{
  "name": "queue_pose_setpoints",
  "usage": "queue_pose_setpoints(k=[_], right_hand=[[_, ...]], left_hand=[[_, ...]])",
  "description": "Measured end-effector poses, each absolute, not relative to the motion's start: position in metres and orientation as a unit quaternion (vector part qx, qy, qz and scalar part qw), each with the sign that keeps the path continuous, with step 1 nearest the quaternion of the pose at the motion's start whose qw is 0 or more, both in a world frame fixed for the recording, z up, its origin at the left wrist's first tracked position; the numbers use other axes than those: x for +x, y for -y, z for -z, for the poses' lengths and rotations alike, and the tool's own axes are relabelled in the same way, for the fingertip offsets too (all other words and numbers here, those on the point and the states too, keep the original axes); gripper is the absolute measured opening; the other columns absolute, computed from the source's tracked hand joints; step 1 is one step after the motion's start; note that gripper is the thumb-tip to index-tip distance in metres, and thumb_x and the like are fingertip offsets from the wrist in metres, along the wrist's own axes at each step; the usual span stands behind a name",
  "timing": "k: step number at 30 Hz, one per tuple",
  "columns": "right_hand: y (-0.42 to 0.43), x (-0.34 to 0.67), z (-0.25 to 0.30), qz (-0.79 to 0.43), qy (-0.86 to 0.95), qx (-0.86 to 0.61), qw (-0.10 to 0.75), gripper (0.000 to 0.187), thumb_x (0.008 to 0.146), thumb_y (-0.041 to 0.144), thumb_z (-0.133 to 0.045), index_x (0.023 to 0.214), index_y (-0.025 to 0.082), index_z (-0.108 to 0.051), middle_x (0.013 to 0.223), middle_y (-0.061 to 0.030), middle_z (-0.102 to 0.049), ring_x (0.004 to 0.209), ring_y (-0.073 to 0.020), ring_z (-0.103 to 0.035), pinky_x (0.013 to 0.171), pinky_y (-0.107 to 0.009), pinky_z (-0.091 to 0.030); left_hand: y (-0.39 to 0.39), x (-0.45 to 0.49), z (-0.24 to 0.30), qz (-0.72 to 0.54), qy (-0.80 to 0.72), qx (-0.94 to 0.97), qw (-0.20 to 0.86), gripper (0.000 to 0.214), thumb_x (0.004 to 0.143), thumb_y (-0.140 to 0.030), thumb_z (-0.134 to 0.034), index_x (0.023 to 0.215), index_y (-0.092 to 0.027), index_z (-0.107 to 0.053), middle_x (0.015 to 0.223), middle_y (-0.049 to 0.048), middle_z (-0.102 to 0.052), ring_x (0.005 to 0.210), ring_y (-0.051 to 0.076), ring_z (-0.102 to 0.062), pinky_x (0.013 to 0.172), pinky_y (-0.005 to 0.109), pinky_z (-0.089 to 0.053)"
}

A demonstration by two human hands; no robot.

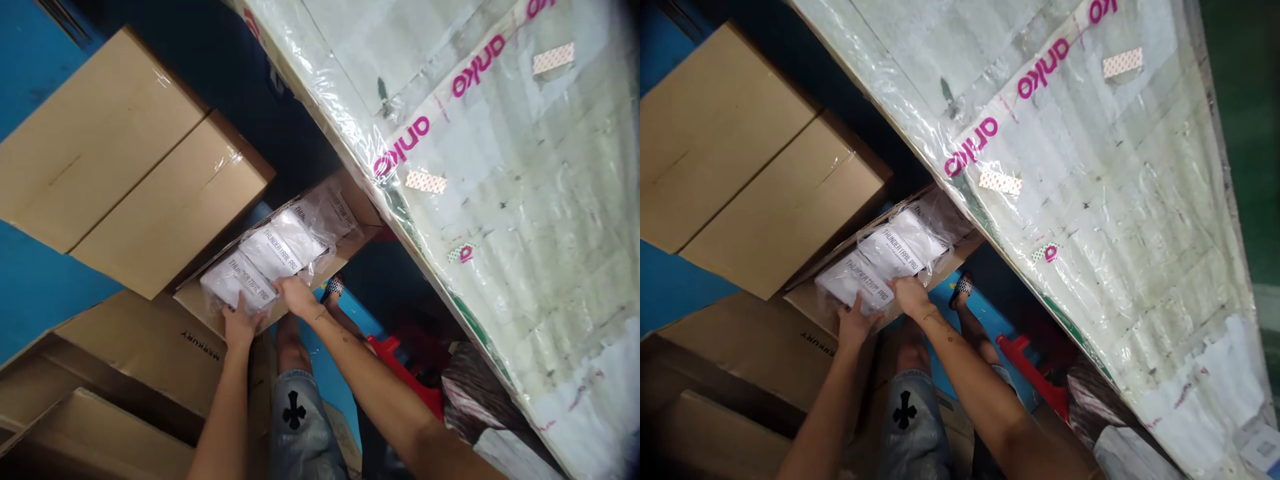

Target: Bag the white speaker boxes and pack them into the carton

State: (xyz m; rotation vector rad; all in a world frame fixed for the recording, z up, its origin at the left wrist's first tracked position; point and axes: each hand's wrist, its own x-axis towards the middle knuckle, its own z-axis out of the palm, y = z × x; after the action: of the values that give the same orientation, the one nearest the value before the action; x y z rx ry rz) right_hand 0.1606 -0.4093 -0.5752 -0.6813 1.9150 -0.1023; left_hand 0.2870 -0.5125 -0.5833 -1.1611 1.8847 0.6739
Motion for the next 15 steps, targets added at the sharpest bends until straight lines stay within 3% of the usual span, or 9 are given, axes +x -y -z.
queue_pose_setpoints(k=[3,7,9,12,15], right_hand=[[0.419,0.179,0.57,0.052,-0.784,-0.312,0.535,0.036,0.106,0.025,-0.036,0.111,0.011,-0.069,0.106,-0.0154,-0.072,0.101,-0.0268,-0.069,0.085,-0.034,-0.05],[0.426,0.203,0.543,0.058,-0.788,-0.324,0.52,0.031,0.097,0.013,-0.041,0.119,0.006,-0.062,0.114,-0.0185,-0.067,0.105,-0.0314,-0.064,0.086,-0.041,-0.052],[0.418,0.21,0.512,0.107,-0.804,-0.33,0.482,0.032,0.097,0.017,-0.045,0.125,0.008,-0.058,0.122,-0.0177,-0.063,0.11,-0.0308,-0.06,0.092,-0.043,-0.051],[0.38,0.217,0.444,0.209,-0.801,-0.312,0.467,0.028,0.1,0.025,-0.045,0.122,0.018,-0.059,0.117,-0.0096,-0.065,0.108,-0.0238,-0.061,0.095,-0.036,-0.051],[0.315,0.221,0.376,0.222,-0.78,-0.264,0.523,0.026,0.097,0.028,-0.047,0.116,0.024,-0.064,0.107,-0.0056,-0.068,0.101,-0.0212,-0.066,0.09,-0.031,-0.053]], left_hand=[[0.532,0.283,0.626,-0.25,-0.734,-0.451,0.442,0.052,0.089,-0.038,-0.059,0.127,-0.003,-0.061,0.117,0.031,-0.065,0.115,0.041,-0.064,0.095,0.047,-0.05],[0.555,0.27,0.638,-0.256,-0.729,-0.437,0.461,0.047,0.087,-0.032,-0.055,0.123,-0.003,-0.063,0.114,0.0317,-0.068,0.114,0.044,-0.064,0.093,0.05,-0.051],[0.565,0.269,0.612,-0.276,-0.741,-0.419,0.447,0.052,0.088,-0.038,-0.05,0.128,-0.007,-0.062,0.114,0.0266,-0.071,0.115,0.04,-0.065,0.096,0.047,-0.05],[0.568,0.276,0.541,-0.321,-0.77,-0.442,0.33,0.062,0.088,-0.049,-0.039,0.134,-0.012,-0.058,0.123,0.0199,-0.07,0.117,0.034,-0.065,0.101,0.044,-0.048],[0.556,0.281,0.472,-0.41,-0.726,-0.474,0.284,0.052,0.075,-0.057,-0.045,0.105,-0.022,-0.07,0.115,0.0132,-0.075,0.114,0.034,-0.067,0.097,0.042,-0.051]])
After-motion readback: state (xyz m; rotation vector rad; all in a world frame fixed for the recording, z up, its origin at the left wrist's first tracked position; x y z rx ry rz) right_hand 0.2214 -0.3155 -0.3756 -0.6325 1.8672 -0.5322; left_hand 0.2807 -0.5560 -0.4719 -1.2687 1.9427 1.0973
